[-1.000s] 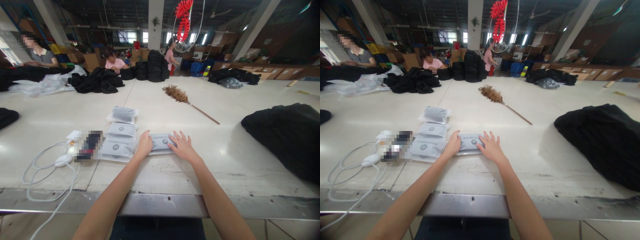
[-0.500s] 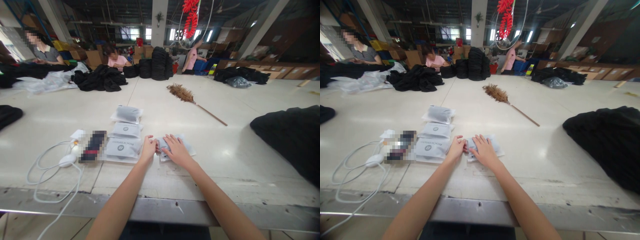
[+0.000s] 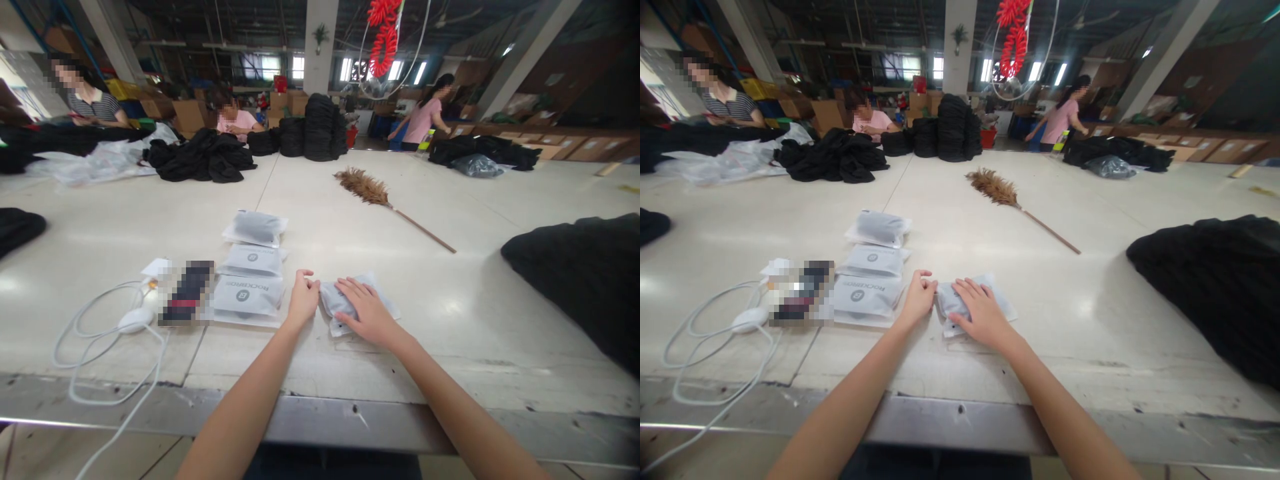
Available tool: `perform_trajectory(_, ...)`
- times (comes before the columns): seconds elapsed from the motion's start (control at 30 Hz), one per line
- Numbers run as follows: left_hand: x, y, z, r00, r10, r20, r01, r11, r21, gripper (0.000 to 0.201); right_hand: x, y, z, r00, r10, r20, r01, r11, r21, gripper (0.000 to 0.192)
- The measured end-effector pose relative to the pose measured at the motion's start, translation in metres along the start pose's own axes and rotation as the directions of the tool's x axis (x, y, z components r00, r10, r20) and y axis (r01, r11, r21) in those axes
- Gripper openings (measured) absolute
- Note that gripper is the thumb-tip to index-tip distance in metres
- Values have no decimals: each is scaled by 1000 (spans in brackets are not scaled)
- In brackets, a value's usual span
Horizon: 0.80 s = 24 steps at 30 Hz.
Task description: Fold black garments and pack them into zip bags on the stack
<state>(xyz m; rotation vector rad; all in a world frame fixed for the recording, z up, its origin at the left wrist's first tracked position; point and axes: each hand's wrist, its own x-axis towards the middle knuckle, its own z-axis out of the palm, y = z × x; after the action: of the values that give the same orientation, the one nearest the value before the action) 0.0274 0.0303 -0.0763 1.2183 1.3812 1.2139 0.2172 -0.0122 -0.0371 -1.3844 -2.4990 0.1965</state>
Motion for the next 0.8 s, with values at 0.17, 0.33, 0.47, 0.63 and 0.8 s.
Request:
perform_trajectory(0.17,-4,2,2,993,99,-62,-97,995,36,17,-7,-2,3,1000,22,4,-22,999,45,81)
perform_trajectory(0.33,-7,5,1,1000,20,-22,-20,1000,7,24,-5,-8,9,998,40,-43,-39,999,23,77)
perform_trajectory(0.47,-10,9,-1,996,-3,84,2,1000,13,37,-6,-7,13,986,92,-140,-94,995,-12,60)
perform_trajectory(0.63,-9,6,-1,992,14,123,-14,1000,4,36,-16,-12,9,945,-105,-310,79,992,-95,54)
perform_trajectory(0.8,-6,1,-2,995,30,97,-31,999,16,32,-20,-33,12,879,-448,-166,398,879,-264,17)
